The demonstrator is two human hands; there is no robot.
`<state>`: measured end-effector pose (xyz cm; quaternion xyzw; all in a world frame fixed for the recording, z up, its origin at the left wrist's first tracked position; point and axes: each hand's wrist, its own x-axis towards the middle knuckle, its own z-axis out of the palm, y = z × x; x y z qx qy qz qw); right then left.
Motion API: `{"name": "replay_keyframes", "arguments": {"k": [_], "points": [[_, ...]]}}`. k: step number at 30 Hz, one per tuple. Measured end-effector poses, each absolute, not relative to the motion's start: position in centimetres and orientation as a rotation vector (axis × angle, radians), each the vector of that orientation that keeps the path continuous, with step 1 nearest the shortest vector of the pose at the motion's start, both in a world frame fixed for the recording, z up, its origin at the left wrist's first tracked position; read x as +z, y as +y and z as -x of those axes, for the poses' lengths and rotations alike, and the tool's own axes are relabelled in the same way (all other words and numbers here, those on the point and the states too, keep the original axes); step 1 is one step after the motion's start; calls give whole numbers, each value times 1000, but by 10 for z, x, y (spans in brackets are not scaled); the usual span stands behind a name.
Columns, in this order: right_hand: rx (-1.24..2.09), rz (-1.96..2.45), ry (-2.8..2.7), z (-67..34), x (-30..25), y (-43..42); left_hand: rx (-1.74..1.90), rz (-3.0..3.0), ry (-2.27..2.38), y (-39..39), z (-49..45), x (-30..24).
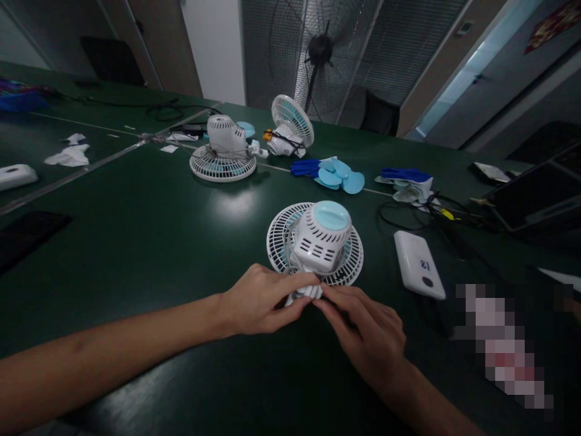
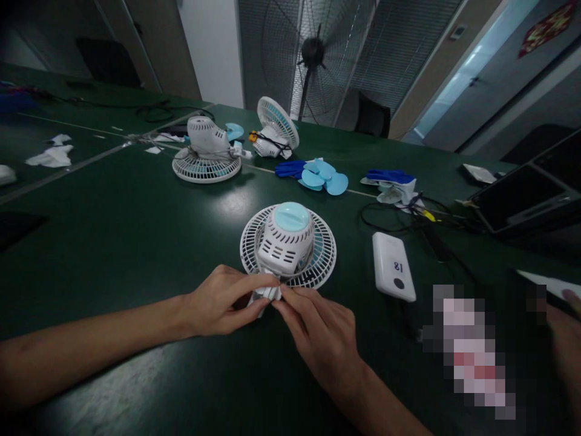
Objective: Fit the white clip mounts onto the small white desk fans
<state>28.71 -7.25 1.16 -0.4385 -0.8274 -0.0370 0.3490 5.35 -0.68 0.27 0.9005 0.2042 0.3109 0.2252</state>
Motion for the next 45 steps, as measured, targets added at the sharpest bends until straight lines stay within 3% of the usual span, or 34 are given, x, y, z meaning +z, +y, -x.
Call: {"name": "replay_keyframes", "arguments": {"k": [9, 18, 21, 27, 29, 32, 36, 38, 45], "points": [[-227, 1072, -2238, -290, 13, -70, 846, -2481, 572, -7, -53, 3], [-6, 1146, -2157, -286, 12, -71, 863, -2478, 543, -6, -54, 4], [341, 1276, -1984, -280, 13, -71, 848, -2489, 557, -6, -54, 5], [1635, 1379, -1229, -268, 22, -67, 795, -2485, 564, -7, -53, 6], [1794, 1317, -1067, -267, 22, -67, 788, -2488, 564, -7, -53, 6], [1539, 1399, -1276, -270, 18, -70, 779, -2481, 568, -7, -53, 7], [487, 1323, -1897, -279, 10, -75, 783, -2454, 571, -7, -53, 8], [176, 1230, -2069, -283, 8, -76, 793, -2454, 567, -7, -53, 8], [95, 1257, -2120, -284, 8, -75, 827, -2463, 551, -6, -53, 7]]}}
